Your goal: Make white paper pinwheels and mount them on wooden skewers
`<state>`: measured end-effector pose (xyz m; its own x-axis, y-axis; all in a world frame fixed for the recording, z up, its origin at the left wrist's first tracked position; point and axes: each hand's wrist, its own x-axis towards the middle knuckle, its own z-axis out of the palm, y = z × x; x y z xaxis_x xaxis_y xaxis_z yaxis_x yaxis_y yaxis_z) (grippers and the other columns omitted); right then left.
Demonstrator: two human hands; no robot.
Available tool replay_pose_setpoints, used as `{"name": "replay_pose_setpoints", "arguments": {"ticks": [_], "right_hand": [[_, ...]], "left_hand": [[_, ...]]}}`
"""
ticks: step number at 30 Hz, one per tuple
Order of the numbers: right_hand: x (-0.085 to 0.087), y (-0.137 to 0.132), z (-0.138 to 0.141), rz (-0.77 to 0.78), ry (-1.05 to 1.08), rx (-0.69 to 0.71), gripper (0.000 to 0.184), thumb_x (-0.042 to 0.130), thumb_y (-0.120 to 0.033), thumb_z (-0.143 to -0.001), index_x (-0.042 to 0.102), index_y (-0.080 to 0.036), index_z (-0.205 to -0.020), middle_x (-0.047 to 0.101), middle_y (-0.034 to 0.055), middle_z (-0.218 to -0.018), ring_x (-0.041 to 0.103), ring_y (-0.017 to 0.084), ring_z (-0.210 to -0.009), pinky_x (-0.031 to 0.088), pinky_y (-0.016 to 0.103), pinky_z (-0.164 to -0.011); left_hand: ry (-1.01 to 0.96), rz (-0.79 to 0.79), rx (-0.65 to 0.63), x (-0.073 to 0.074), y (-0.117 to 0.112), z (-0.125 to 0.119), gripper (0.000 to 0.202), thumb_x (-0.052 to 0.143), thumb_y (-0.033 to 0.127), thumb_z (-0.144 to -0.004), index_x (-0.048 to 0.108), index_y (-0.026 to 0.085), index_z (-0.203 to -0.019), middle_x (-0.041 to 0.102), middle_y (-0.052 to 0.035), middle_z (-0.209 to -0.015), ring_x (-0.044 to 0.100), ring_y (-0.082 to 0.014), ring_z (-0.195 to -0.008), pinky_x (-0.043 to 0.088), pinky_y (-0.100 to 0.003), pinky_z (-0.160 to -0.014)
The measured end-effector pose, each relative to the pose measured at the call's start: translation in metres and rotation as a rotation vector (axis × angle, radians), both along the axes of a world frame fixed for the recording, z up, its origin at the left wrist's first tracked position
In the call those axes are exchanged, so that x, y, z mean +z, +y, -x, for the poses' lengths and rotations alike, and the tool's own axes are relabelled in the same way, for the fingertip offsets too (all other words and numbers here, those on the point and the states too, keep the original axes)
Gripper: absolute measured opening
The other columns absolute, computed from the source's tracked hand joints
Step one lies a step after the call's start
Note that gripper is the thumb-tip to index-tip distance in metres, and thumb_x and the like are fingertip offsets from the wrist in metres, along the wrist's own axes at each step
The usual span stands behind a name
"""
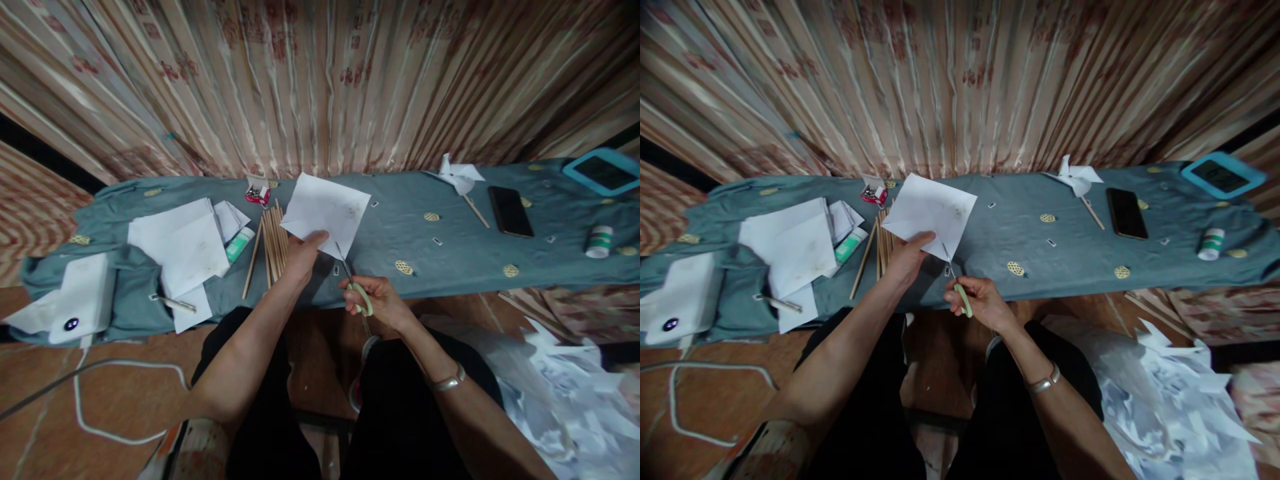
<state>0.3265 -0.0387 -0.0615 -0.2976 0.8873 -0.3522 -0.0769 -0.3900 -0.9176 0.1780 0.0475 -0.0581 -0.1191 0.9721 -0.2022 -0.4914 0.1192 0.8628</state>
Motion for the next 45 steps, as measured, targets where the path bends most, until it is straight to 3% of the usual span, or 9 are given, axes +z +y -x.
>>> {"name": "replay_pose_setpoints", "arguments": {"ticks": [18,30,37,45], "right_hand": [[-0.003,0.003,-0.001,0.022,-0.021,-0.059,0.046,0.085,-0.050,-0.054,0.067,-0.017,-0.082,0.063,-0.0044,-0.054,0.055,0.007,-0.045,0.045,0.019,-0.046],[-0.011,0.004,-0.004,-0.035,-0.032,-0.059,0.043,0.083,-0.050,-0.059,0.067,-0.017,-0.084,0.062,-0.0042,-0.055,0.056,0.008,-0.047,0.047,0.020,-0.048],[-0.004,0.006,-0.003,-0.032,-0.053,-0.075,0.045,0.083,-0.050,-0.057,0.067,-0.018,-0.083,0.063,-0.0047,-0.057,0.057,0.007,-0.048,0.048,0.020,-0.049],[-0.003,0.006,-0.002,0.006,-0.065,-0.101,0.047,0.085,-0.051,-0.052,0.066,-0.017,-0.079,0.061,-0.0051,-0.054,0.055,0.007,-0.045,0.046,0.020,-0.047]], "left_hand": [[0.013,0.078,-0.051,0.002,-0.005,-0.005,0.040,0.077,0.020,-0.043,0.062,0.016,-0.080,0.066,0.0016,-0.074,0.058,-0.0142,-0.066,0.045,-0.026,-0.061],[0.032,0.069,-0.100,0.005,-0.010,-0.006,0.034,0.077,0.020,-0.046,0.064,0.016,-0.077,0.067,0.0000,-0.077,0.059,-0.0150,-0.070,0.046,-0.028,-0.067],[0.060,0.039,-0.118,0.004,-0.012,-0.008,0.028,0.077,0.019,-0.047,0.061,0.016,-0.070,0.067,0.0004,-0.073,0.060,-0.0146,-0.068,0.047,-0.027,-0.067],[0.066,0.061,-0.122,0.004,-0.014,-0.009,0.033,0.076,0.020,-0.046,0.062,0.016,-0.075,0.069,-0.0010,-0.077,0.061,-0.0165,-0.072,0.048,-0.029,-0.069]]}}
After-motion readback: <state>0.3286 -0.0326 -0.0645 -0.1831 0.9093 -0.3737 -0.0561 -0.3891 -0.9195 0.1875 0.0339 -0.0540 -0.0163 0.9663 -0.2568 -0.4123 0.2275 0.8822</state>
